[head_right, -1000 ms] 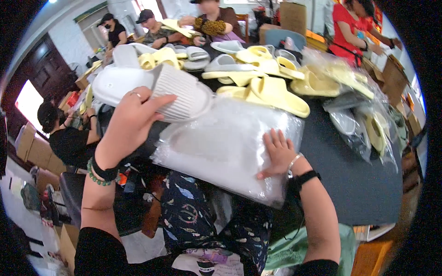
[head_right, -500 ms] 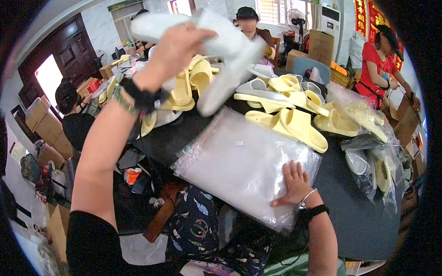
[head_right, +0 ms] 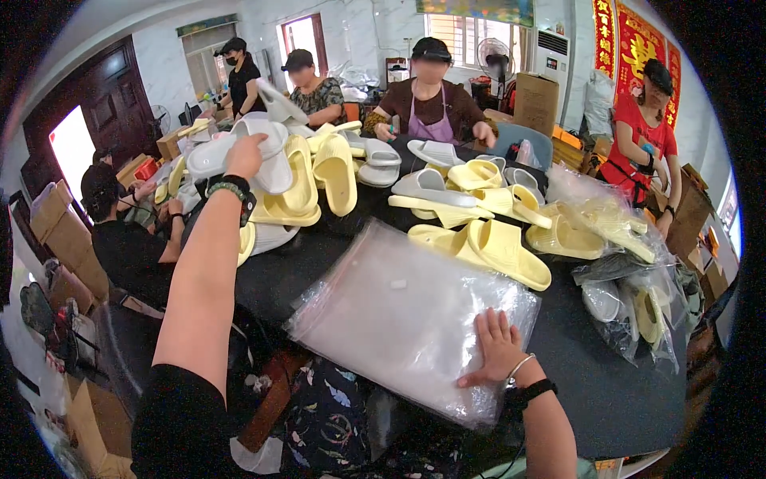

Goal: Place finished sandals into plastic packaging bags.

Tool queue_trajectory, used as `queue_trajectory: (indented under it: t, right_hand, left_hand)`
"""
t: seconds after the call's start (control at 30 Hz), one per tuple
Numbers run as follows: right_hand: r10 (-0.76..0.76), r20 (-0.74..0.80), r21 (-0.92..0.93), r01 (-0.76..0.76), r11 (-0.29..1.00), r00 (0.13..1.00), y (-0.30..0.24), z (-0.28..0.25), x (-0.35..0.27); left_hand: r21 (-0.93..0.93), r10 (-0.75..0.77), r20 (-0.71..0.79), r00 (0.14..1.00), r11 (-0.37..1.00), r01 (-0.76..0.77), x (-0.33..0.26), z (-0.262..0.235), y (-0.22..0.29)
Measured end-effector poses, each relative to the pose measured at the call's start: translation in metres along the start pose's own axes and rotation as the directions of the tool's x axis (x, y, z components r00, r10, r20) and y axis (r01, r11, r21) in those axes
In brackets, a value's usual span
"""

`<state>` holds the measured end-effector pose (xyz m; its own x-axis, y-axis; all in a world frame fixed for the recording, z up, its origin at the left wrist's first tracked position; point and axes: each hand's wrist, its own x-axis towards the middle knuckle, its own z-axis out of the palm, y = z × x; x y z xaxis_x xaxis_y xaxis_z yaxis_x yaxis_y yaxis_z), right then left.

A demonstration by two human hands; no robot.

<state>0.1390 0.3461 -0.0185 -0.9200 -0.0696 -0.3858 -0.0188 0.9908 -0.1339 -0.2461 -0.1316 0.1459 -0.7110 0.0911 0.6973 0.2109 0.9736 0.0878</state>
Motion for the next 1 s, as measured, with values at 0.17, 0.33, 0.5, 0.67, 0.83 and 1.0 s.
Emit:
queue_trajectory:
  t: [0.17,0.33,0.5,0.67,0.83,1.0]
  right_hand:
    - [-0.015,-0.018,0.001,0.015,1.000,1.000,-0.001,-0.002,0.002]
    - [-0.019,-0.032,0.004,0.019,1.000,0.999,0.000,-0.001,0.004]
    - [-0.029,-0.067,0.004,0.029,1.000,0.997,-0.001,0.001,0.002]
    - [-0.023,-0.065,0.006,0.023,1.000,0.998,0.002,0.004,0.000]
    - [-0.021,-0.107,-0.022,0.019,1.000,0.994,0.001,0.003,0.000]
    - [-0.012,-0.096,-0.015,0.011,1.000,0.995,0.004,0.003,0.004]
  left_hand:
    - [0.129,-0.092,-0.032,0.995,0.987,0.096,0.001,-0.019,0.012]
    - [0.177,-0.031,-0.005,0.999,0.984,0.032,-0.005,-0.017,0.022]
    - [0.168,-0.025,0.059,0.998,0.986,0.015,-0.012,-0.020,0.021]
    - [0.367,-0.112,0.091,0.990,0.927,0.071,-0.024,-0.029,0.053]
    - [0.196,0.263,-0.009,0.965,0.947,-0.256,-0.071,-0.030,0.125]
    - [-0.333,0.627,0.416,0.659,0.779,-0.531,-0.196,-0.049,0.251]
